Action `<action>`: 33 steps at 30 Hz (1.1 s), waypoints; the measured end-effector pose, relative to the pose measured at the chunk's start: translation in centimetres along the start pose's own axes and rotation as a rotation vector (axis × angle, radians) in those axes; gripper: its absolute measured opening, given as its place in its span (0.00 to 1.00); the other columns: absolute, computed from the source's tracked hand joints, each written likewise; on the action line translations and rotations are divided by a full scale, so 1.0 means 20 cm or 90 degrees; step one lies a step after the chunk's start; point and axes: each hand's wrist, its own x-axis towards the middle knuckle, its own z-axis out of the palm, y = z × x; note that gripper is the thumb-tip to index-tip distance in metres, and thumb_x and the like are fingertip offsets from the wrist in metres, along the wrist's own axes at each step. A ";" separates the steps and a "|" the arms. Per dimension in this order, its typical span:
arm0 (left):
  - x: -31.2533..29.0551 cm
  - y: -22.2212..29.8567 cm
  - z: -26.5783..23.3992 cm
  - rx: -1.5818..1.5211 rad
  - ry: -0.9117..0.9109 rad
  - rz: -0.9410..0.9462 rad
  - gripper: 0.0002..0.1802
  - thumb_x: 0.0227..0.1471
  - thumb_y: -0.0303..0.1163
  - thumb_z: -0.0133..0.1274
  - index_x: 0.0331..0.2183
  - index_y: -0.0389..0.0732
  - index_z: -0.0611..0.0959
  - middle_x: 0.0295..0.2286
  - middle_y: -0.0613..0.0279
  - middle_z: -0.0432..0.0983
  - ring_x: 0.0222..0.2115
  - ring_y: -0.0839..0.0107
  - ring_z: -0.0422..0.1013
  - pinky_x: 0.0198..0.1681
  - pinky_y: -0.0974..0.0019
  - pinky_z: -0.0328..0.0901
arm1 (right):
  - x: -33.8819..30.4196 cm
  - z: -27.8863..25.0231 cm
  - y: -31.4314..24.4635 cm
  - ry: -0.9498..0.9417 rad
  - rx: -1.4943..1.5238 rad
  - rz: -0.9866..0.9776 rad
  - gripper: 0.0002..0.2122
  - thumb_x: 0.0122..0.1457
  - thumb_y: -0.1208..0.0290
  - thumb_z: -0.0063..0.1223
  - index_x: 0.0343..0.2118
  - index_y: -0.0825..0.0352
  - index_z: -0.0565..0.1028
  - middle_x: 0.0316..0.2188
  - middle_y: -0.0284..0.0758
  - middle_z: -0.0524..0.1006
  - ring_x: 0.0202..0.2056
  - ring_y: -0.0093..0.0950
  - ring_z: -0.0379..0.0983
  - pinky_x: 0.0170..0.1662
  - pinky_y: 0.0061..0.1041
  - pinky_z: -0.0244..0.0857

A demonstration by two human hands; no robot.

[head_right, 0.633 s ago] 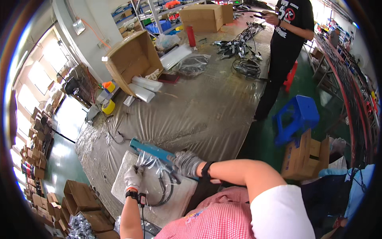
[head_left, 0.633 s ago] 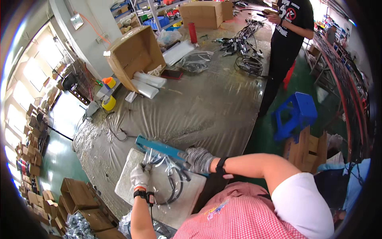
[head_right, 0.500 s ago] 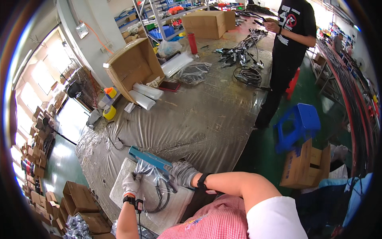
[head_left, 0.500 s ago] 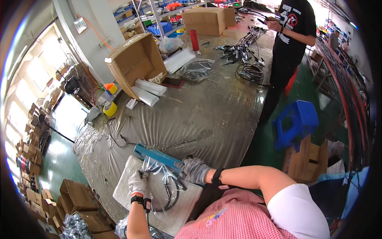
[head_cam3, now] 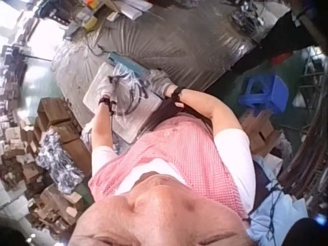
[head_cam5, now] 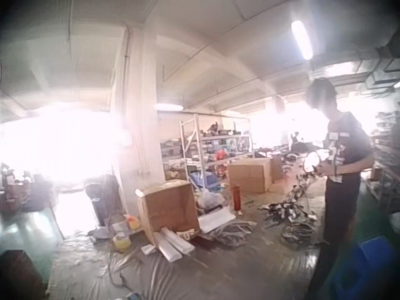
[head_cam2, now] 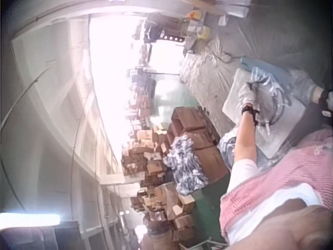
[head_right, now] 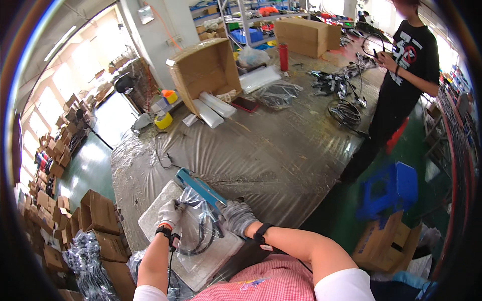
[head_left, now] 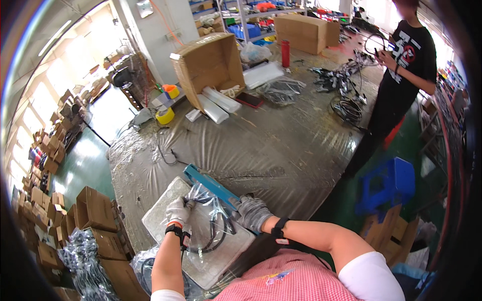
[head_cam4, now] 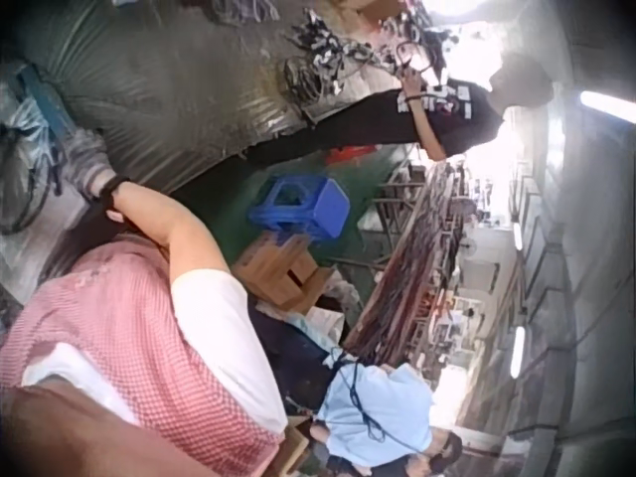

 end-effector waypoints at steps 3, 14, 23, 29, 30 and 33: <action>-0.02 0.00 0.02 -0.019 -0.019 0.018 0.22 0.47 0.52 0.53 0.35 0.43 0.80 0.32 0.48 0.78 0.36 0.51 0.74 0.38 0.55 0.66 | -0.03 -0.01 0.00 -0.042 0.021 0.035 0.22 0.55 0.59 0.45 0.50 0.66 0.68 0.35 0.48 0.73 0.36 0.44 0.72 0.40 0.42 0.65; 0.06 -0.06 -0.02 -0.147 -0.112 0.109 0.23 0.48 0.51 0.54 0.37 0.42 0.81 0.33 0.48 0.78 0.37 0.52 0.73 0.41 0.56 0.66 | 0.01 -0.01 0.05 -0.075 -0.066 0.057 0.24 0.54 0.59 0.47 0.52 0.66 0.67 0.36 0.46 0.72 0.38 0.42 0.71 0.43 0.39 0.65; 0.10 -0.15 -0.06 -0.220 -0.172 0.105 0.23 0.47 0.54 0.53 0.36 0.46 0.82 0.28 0.53 0.79 0.33 0.57 0.75 0.37 0.58 0.66 | 0.01 0.01 0.00 -0.094 -0.123 0.041 0.25 0.54 0.61 0.48 0.55 0.65 0.64 0.39 0.46 0.72 0.38 0.42 0.72 0.42 0.39 0.66; 0.07 -0.14 0.00 -0.161 -0.092 0.120 0.22 0.48 0.54 0.52 0.33 0.45 0.82 0.28 0.52 0.79 0.32 0.54 0.75 0.36 0.56 0.66 | -0.01 0.01 0.00 -0.132 -0.139 0.074 0.25 0.55 0.61 0.48 0.55 0.64 0.64 0.37 0.47 0.73 0.36 0.43 0.72 0.41 0.40 0.66; 0.08 -0.14 0.01 -0.157 -0.098 0.126 0.22 0.48 0.54 0.52 0.33 0.45 0.82 0.28 0.52 0.79 0.32 0.54 0.75 0.36 0.56 0.66 | -0.02 0.03 0.01 -0.092 -0.155 0.042 0.25 0.55 0.60 0.48 0.55 0.64 0.64 0.36 0.47 0.73 0.36 0.43 0.72 0.40 0.40 0.66; 0.09 -0.10 -0.05 -0.134 -0.131 0.111 0.25 0.49 0.55 0.50 0.33 0.42 0.82 0.29 0.48 0.78 0.33 0.51 0.74 0.37 0.55 0.66 | -0.02 0.03 0.04 -0.047 -0.141 0.024 0.25 0.55 0.59 0.47 0.55 0.62 0.64 0.35 0.47 0.73 0.35 0.43 0.72 0.39 0.41 0.66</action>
